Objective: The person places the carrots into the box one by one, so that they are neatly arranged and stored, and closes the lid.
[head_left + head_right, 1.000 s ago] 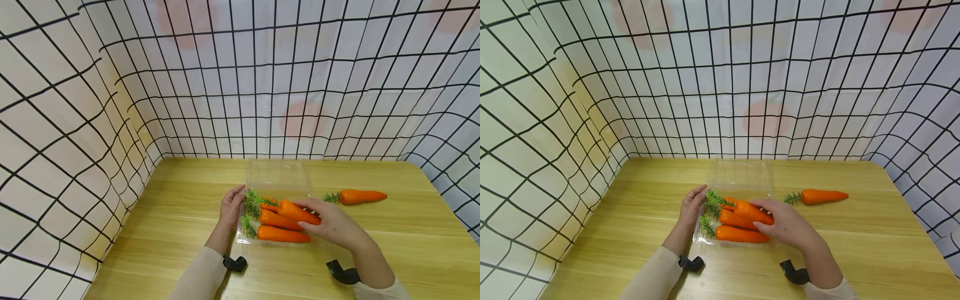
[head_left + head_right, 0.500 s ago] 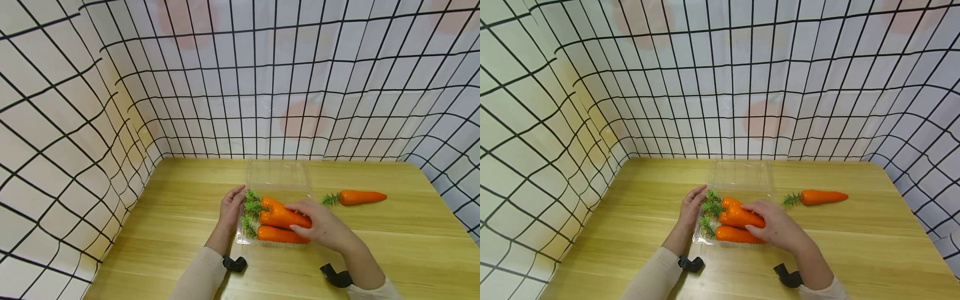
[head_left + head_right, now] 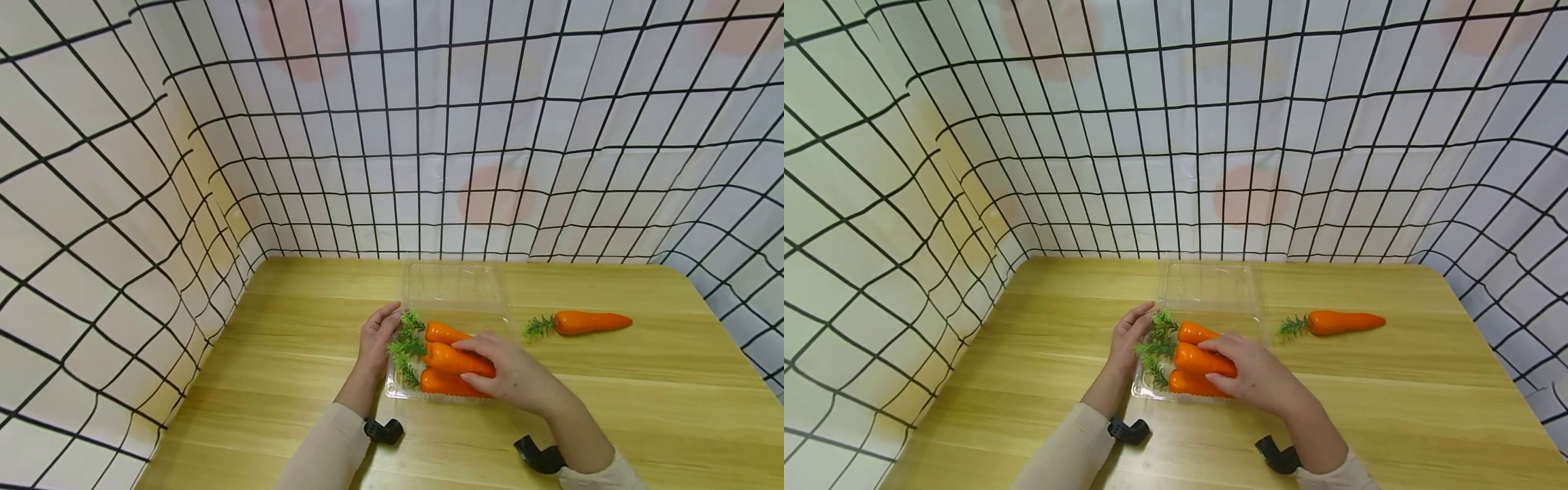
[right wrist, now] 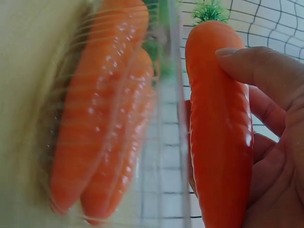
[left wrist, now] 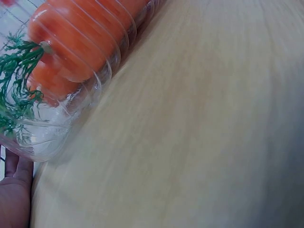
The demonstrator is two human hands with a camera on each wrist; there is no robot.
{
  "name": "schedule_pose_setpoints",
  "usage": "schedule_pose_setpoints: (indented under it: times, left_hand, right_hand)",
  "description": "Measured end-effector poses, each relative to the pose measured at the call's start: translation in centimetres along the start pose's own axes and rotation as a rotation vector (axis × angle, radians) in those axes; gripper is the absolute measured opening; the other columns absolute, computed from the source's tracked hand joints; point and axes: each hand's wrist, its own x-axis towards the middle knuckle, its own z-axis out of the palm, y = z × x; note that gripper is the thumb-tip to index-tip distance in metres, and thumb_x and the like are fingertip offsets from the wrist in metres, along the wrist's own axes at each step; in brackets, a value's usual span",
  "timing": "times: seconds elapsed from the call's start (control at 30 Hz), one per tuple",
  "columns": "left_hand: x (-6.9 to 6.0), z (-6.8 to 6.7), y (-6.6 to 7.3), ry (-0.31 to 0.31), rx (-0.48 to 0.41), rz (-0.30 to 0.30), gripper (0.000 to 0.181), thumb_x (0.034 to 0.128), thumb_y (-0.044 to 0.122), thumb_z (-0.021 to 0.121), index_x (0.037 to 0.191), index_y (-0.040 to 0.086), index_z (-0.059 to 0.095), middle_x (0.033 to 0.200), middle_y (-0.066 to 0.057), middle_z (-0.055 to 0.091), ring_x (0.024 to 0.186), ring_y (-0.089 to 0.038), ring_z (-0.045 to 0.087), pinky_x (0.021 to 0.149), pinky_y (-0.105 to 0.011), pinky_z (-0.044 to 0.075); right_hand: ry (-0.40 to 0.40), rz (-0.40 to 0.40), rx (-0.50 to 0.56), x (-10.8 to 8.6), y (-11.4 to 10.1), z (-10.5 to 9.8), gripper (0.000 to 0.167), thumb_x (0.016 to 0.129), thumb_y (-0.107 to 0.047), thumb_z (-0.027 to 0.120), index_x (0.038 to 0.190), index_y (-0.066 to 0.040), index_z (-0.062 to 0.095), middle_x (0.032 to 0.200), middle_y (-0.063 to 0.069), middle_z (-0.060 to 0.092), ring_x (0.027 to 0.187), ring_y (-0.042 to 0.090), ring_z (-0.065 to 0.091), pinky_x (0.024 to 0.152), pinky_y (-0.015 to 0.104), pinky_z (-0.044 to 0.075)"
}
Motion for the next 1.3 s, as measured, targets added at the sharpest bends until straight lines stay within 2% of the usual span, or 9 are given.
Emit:
schedule_pose_setpoints:
  times: [0.17, 0.47, 0.6, 0.73, 1.13, 1.3]
  left_hand:
    - [-0.1, 0.0, 0.0, -0.006, -0.051, -0.015, 0.036, 0.0998, 0.009, 0.062, 0.133, -0.006, 0.061, 0.089, 0.008, 0.073, 0.06, -0.004, 0.044, 0.053, -0.016, 0.037]
    - [-0.2, 0.2, 0.3, -0.005, -0.063, -0.02, 0.035, 0.1004, 0.009, 0.061, 0.133, -0.004, 0.062, 0.096, 0.007, 0.075, 0.056, -0.002, 0.041, 0.05, -0.015, 0.034]
    - [-0.3, 0.3, 0.4, -0.01, -0.073, -0.021, 0.036, 0.1001, 0.009, 0.062, 0.133, -0.004, 0.061, 0.102, 0.004, 0.076, 0.06, -0.002, 0.044, 0.052, -0.015, 0.036]
    - [-0.3, 0.3, 0.3, -0.013, -0.062, -0.018, 0.037, 0.1003, 0.01, 0.061, 0.134, -0.005, 0.06, 0.101, 0.006, 0.076, 0.061, -0.002, 0.045, 0.053, -0.015, 0.038]
    - [-0.3, 0.1, 0.2, -0.017, 0.014, 0.011, 0.038, 0.1013, 0.011, 0.06, 0.135, -0.006, 0.059, 0.087, 0.009, 0.068, 0.066, -0.005, 0.045, 0.058, -0.017, 0.04]
    - [-0.3, 0.1, 0.3, -0.027, 0.013, 0.025, 0.037, 0.1016, 0.01, 0.059, 0.135, -0.007, 0.058, 0.091, 0.009, 0.07, 0.066, -0.006, 0.044, 0.059, -0.018, 0.039]
  right_hand:
    - [-0.012, 0.013, -0.008, 0.3, 0.0, 0.6, 0.041, 0.092, -0.026, 0.076, 0.131, -0.027, 0.065, 0.125, -0.003, 0.066, 0.102, 0.011, 0.06, 0.091, 0.039, 0.055]
    - [-0.019, 0.058, 0.01, 0.5, 0.3, 1.5, 0.039, 0.093, -0.026, 0.075, 0.132, -0.025, 0.066, 0.137, 0.006, 0.065, 0.127, 0.032, 0.059, 0.105, 0.057, 0.049]
    - [-0.009, 0.03, 0.003, 0.7, 0.6, 1.8, 0.038, 0.094, -0.025, 0.073, 0.132, -0.021, 0.066, 0.136, 0.004, 0.066, 0.126, 0.032, 0.06, 0.104, 0.056, 0.05]
    - [-0.004, 0.013, -0.013, 0.9, 0.9, 2.0, 0.037, 0.095, -0.024, 0.073, 0.131, -0.02, 0.067, 0.133, 0.002, 0.068, 0.123, 0.029, 0.062, 0.103, 0.054, 0.051]
    - [-0.024, 0.046, -0.03, 0.9, 1.1, 2.0, 0.039, 0.092, -0.02, 0.075, 0.13, -0.019, 0.067, 0.132, 0.003, 0.069, 0.12, 0.029, 0.063, 0.1, 0.053, 0.052]
    - [-0.016, 0.054, -0.039, 0.9, 1.0, 1.9, 0.04, 0.091, -0.02, 0.075, 0.13, -0.017, 0.068, 0.133, 0.005, 0.068, 0.124, 0.032, 0.062, 0.104, 0.056, 0.05]
